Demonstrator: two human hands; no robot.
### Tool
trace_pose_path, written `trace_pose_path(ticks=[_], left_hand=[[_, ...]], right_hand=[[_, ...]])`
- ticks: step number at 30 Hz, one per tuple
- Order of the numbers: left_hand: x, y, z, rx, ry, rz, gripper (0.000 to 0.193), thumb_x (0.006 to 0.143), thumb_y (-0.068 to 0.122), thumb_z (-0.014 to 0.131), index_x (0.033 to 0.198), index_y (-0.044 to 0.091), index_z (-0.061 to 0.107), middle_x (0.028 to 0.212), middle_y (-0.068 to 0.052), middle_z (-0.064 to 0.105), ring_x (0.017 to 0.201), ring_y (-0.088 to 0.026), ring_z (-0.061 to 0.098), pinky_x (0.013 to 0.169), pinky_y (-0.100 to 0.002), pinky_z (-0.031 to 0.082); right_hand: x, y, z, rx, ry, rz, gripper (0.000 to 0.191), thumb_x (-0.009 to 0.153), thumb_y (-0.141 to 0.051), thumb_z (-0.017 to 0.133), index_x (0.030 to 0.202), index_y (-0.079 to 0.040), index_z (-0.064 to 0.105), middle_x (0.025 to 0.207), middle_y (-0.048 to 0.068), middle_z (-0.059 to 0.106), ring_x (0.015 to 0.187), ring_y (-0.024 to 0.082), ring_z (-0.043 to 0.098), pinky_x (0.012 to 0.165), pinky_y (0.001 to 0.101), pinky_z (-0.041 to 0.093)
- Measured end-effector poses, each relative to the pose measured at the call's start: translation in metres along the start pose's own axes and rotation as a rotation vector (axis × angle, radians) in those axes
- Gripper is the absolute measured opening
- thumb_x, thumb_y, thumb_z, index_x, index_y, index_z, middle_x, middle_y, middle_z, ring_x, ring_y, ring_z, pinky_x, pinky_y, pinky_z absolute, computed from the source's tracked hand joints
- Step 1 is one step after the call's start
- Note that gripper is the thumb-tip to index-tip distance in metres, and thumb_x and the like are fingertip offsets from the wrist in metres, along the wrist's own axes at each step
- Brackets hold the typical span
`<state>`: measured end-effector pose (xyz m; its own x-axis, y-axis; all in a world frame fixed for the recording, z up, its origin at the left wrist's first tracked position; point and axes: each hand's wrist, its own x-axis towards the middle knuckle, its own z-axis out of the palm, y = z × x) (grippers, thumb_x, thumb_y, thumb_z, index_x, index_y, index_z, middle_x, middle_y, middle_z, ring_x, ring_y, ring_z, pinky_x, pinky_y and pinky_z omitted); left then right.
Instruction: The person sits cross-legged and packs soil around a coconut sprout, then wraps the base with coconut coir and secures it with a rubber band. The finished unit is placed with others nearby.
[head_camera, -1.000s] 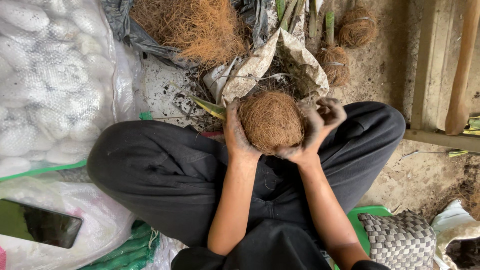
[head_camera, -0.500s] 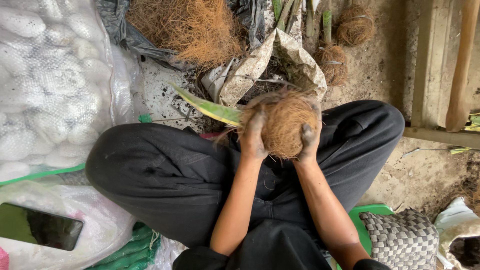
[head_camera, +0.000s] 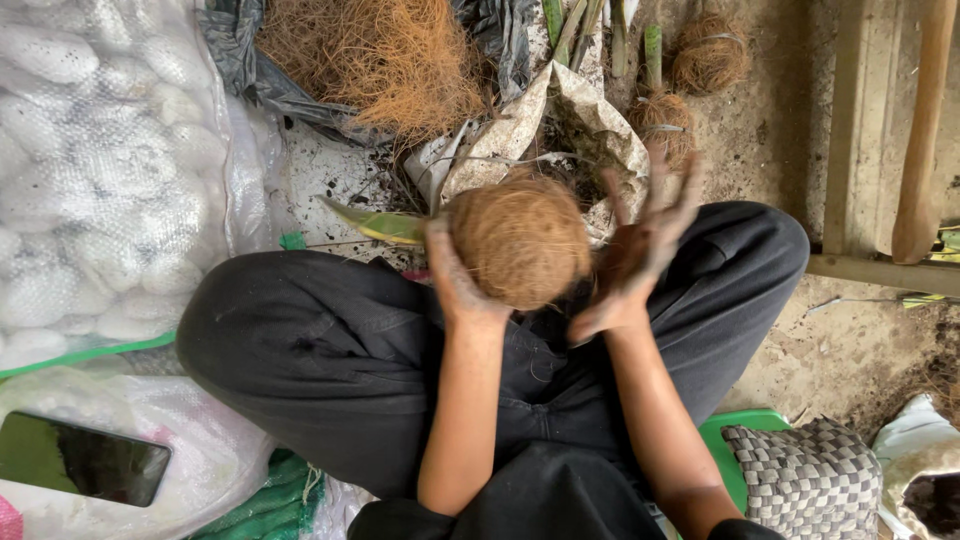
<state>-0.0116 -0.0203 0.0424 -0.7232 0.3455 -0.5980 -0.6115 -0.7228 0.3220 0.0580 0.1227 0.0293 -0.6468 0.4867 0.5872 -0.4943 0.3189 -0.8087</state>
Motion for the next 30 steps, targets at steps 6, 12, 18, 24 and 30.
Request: trace_pose_path(ticks=[6, 12, 18, 24, 30], left_hand=[[-0.006, -0.032, 0.016, 0.595, -0.350, 0.644, 0.056, 0.106, 0.047, 0.056, 0.136, -0.001, 0.054, 0.152, -0.018, 0.045, 0.148, -0.027, 0.029, 0.118, -0.052, 0.029], [0.017, -0.041, -0.007, 0.353, -0.677, 0.618, 0.028, 0.109, 0.024, 0.072, 0.127, 0.003, 0.070, 0.135, -0.013, 0.071, 0.123, -0.026, 0.069, 0.113, -0.048, 0.054], [0.000, -0.049, -0.018, -0.044, -0.196, 0.255, 0.024, 0.099, 0.020, 0.070, 0.112, 0.001, 0.073, 0.112, -0.014, 0.070, 0.103, -0.028, 0.069, 0.082, -0.046, 0.063], [0.001, -0.026, 0.008, 0.692, -0.490, 0.853, 0.018, 0.107, 0.007, 0.063, 0.118, -0.007, 0.064, 0.137, -0.020, 0.060, 0.153, -0.032, 0.037, 0.127, -0.049, 0.029], [0.016, -0.028, -0.017, 0.432, -0.615, 0.419, 0.027, 0.102, 0.013, 0.069, 0.123, -0.002, 0.065, 0.133, -0.021, 0.069, 0.116, -0.028, 0.068, 0.092, -0.040, 0.059]], right_hand=[[-0.028, 0.013, 0.000, -0.092, 0.025, 0.079, 0.068, 0.087, -0.052, 0.081, 0.136, -0.011, 0.055, 0.136, 0.013, 0.054, 0.138, 0.034, 0.050, 0.117, 0.0527, 0.046], [-0.029, 0.003, -0.009, 0.430, 0.068, 0.687, 0.089, 0.086, -0.057, 0.084, 0.145, -0.004, 0.045, 0.142, 0.019, 0.052, 0.137, 0.038, 0.049, 0.116, 0.0542, 0.044], [-0.009, -0.015, 0.021, 0.023, -0.051, 0.092, 0.095, 0.085, -0.076, 0.069, 0.152, -0.015, 0.040, 0.163, 0.004, 0.021, 0.154, 0.034, 0.031, 0.126, 0.0511, 0.038], [-0.025, 0.008, -0.012, -0.076, -0.135, 0.242, 0.061, 0.091, -0.055, 0.076, 0.130, -0.009, 0.064, 0.147, 0.018, 0.058, 0.138, 0.035, 0.052, 0.121, 0.0486, 0.044], [-0.025, 0.012, -0.016, 0.560, 0.006, 0.969, 0.078, 0.087, -0.047, 0.081, 0.143, -0.001, 0.052, 0.140, 0.018, 0.056, 0.132, 0.031, 0.055, 0.116, 0.0471, 0.042]])
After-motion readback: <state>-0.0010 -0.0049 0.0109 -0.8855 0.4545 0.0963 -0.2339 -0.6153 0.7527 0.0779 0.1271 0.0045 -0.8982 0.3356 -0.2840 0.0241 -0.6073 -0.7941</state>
